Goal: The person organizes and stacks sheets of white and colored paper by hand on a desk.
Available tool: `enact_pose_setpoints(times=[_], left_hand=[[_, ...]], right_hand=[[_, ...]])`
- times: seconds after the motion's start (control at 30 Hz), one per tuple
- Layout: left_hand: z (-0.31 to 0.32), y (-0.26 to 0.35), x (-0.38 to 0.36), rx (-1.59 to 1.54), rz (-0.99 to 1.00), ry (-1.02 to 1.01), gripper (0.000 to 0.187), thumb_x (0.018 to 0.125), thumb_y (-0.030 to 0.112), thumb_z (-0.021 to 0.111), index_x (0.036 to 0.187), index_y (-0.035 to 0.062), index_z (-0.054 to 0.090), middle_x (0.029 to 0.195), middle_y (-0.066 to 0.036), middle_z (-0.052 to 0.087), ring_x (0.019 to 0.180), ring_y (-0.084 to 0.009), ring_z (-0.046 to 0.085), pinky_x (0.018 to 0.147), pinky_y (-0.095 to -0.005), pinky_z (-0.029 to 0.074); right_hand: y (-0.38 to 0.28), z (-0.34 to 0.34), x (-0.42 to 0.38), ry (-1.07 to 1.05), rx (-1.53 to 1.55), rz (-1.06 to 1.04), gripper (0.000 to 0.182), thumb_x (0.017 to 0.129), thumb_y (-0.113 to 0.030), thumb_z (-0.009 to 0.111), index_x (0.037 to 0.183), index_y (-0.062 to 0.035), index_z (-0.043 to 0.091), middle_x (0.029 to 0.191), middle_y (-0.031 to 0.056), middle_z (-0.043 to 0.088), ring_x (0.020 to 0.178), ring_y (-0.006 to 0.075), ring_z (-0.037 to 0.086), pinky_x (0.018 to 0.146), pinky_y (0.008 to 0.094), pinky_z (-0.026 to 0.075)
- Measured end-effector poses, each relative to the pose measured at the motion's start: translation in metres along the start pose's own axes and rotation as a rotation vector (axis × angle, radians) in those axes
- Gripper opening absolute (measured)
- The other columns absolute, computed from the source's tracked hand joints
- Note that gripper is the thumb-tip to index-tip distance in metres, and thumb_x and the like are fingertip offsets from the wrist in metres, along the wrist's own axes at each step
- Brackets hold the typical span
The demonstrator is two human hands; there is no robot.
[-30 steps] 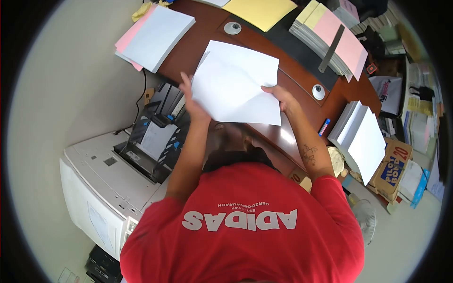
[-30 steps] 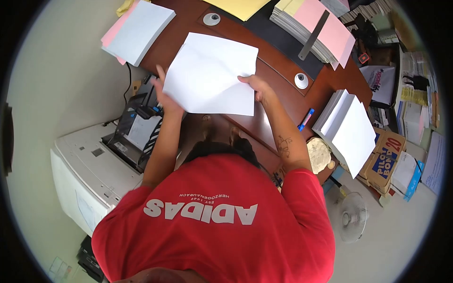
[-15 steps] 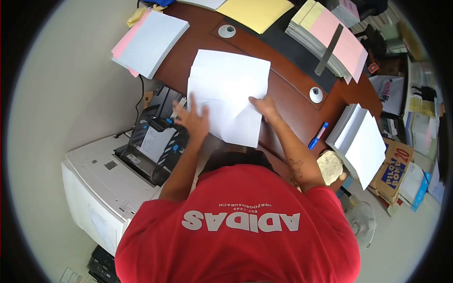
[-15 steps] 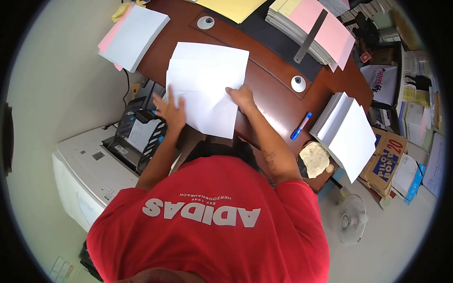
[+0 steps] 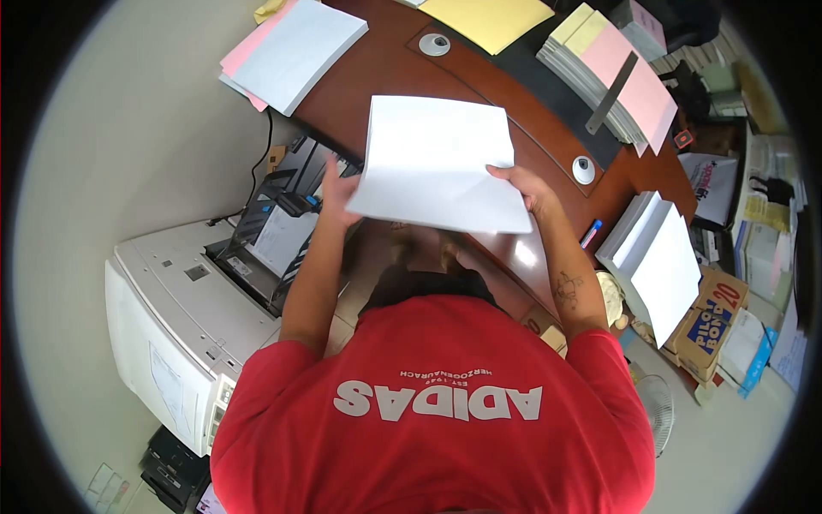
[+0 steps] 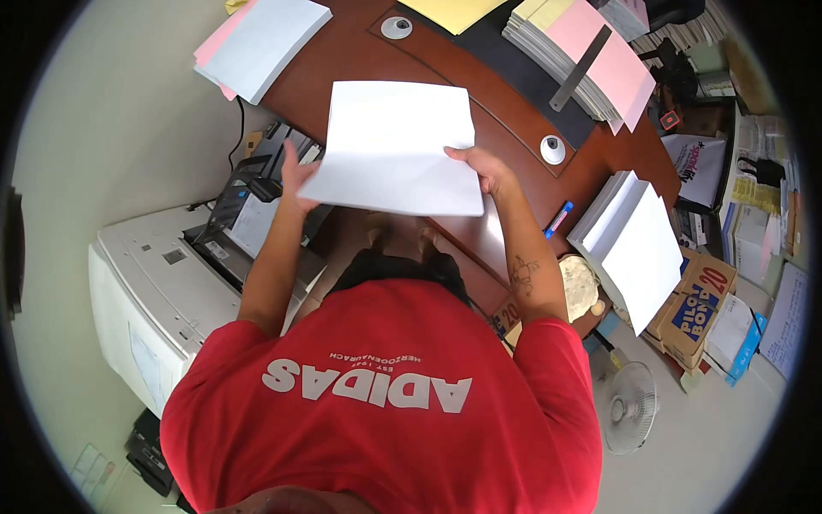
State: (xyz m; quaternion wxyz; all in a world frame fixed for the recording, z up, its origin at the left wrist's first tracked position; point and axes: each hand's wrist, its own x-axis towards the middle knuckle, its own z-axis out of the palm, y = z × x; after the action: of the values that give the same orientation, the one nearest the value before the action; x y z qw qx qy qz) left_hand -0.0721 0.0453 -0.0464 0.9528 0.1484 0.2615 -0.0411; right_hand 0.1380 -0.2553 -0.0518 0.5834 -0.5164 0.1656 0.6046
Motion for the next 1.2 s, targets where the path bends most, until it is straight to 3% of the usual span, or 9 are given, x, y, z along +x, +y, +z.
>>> enact_pose_setpoints(times=[0.13, 0.23, 0.33, 0.5, 0.63, 0.87, 1.0, 1.17, 1.2], left_hand=[[0.018, 0.014, 0.033, 0.308, -0.136, 0.176, 0.088, 0.092, 0.060, 0.054, 0.133, -0.0171, 0.044, 0.129, -0.024, 0.059, 0.116, -0.0300, 0.060, 0.097, -0.0384, 0.048], [0.050, 0.007, 0.051, 0.859, -0.091, 0.243, 0.065, 0.097, 0.038, 0.058, 0.130, -0.0174, 0.047, 0.123, -0.023, 0.061, 0.109, -0.0280, 0.062, 0.093, -0.0372, 0.049], [0.061, 0.009, 0.076, 1.048, -0.005, 0.367, 0.054, 0.094, 0.023, 0.063, 0.124, -0.0198, 0.050, 0.118, -0.026, 0.063, 0.109, -0.0285, 0.063, 0.091, -0.0385, 0.050], [0.066, 0.002, 0.082, 1.501, 0.219, 0.504, 0.050, 0.086, 0.017, 0.069, 0.120, -0.0158, 0.053, 0.108, -0.030, 0.065, 0.100, -0.0409, 0.066, 0.087, -0.0452, 0.052], [0.081, -0.021, 0.069, 2.196, 0.427, 0.496, 0.049, 0.084, 0.019, 0.068, 0.118, -0.0096, 0.048, 0.104, -0.033, 0.064, 0.102, -0.0502, 0.061, 0.089, -0.0473, 0.051], [0.030, 0.014, 0.088, 0.863, 0.046, 0.355, 0.050, 0.079, 0.025, 0.076, 0.108, -0.0129, 0.063, 0.104, -0.031, 0.066, 0.097, -0.0414, 0.068, 0.084, -0.0404, 0.055], [0.113, -0.019, 0.063, 1.917, 0.273, 0.612, 0.032, 0.081, 0.022, 0.071, 0.097, -0.0064, 0.069, 0.101, -0.029, 0.068, 0.098, -0.0439, 0.066, 0.086, -0.0453, 0.054], [0.142, -0.062, 0.066, 1.831, 0.459, 0.374, 0.038, 0.081, 0.023, 0.074, 0.097, -0.0103, 0.066, 0.096, -0.030, 0.068, 0.092, -0.0411, 0.068, 0.082, -0.0451, 0.054], [0.119, -0.042, 0.073, 1.330, 0.145, 0.293, 0.040, 0.083, 0.021, 0.074, 0.102, -0.0124, 0.065, 0.098, -0.028, 0.068, 0.090, -0.0350, 0.070, 0.080, -0.0426, 0.055]], right_hand=[[-0.012, 0.022, -0.014, 0.220, -0.378, -0.184, 0.058, 0.091, -0.020, 0.067, 0.133, 0.0124, 0.045, 0.117, 0.0256, 0.064, 0.103, 0.0320, 0.067, 0.088, 0.0448, 0.055], [-0.014, 0.040, -0.013, 0.723, -1.343, -0.402, 0.058, 0.087, -0.026, 0.069, 0.129, 0.0067, 0.046, 0.111, 0.0298, 0.064, 0.100, 0.0406, 0.066, 0.085, 0.0480, 0.052], [-0.018, 0.055, -0.024, 0.664, -1.585, -0.552, 0.040, 0.089, -0.022, 0.064, 0.115, 0.0023, 0.045, 0.110, 0.0298, 0.063, 0.092, 0.0453, 0.065, 0.080, 0.0532, 0.051], [-0.016, 0.017, -0.011, 0.630, -1.487, -0.725, 0.038, 0.090, -0.019, 0.062, 0.116, 0.0031, 0.046, 0.109, 0.0272, 0.064, 0.095, 0.0412, 0.066, 0.076, 0.0499, 0.052], [-0.026, -0.006, 0.006, 0.339, -0.577, -0.350, 0.044, 0.090, -0.015, 0.063, 0.125, 0.0092, 0.052, 0.111, 0.0181, 0.067, 0.092, 0.0302, 0.068, 0.077, 0.0419, 0.054], [-0.014, 0.038, -0.027, 0.732, -1.218, -0.544, 0.049, 0.081, -0.012, 0.066, 0.124, 0.0031, 0.046, 0.108, 0.0317, 0.065, 0.101, 0.0482, 0.062, 0.089, 0.0508, 0.050], [-0.035, 0.061, -0.021, 0.738, -1.214, -0.497, 0.043, 0.077, -0.013, 0.067, 0.114, 0.0080, 0.057, 0.104, 0.0315, 0.066, 0.099, 0.0449, 0.065, 0.087, 0.0484, 0.052], [-0.076, 0.097, -0.045, 0.555, -0.950, -0.473, 0.042, 0.074, -0.014, 0.073, 0.105, 0.0132, 0.065, 0.096, 0.0257, 0.069, 0.078, 0.0318, 0.072, 0.065, 0.0398, 0.057], [-0.070, 0.071, -0.036, 0.387, -0.663, -0.518, 0.039, 0.079, -0.012, 0.072, 0.105, 0.0157, 0.064, 0.097, 0.0247, 0.069, 0.078, 0.0301, 0.071, 0.064, 0.0393, 0.056]])
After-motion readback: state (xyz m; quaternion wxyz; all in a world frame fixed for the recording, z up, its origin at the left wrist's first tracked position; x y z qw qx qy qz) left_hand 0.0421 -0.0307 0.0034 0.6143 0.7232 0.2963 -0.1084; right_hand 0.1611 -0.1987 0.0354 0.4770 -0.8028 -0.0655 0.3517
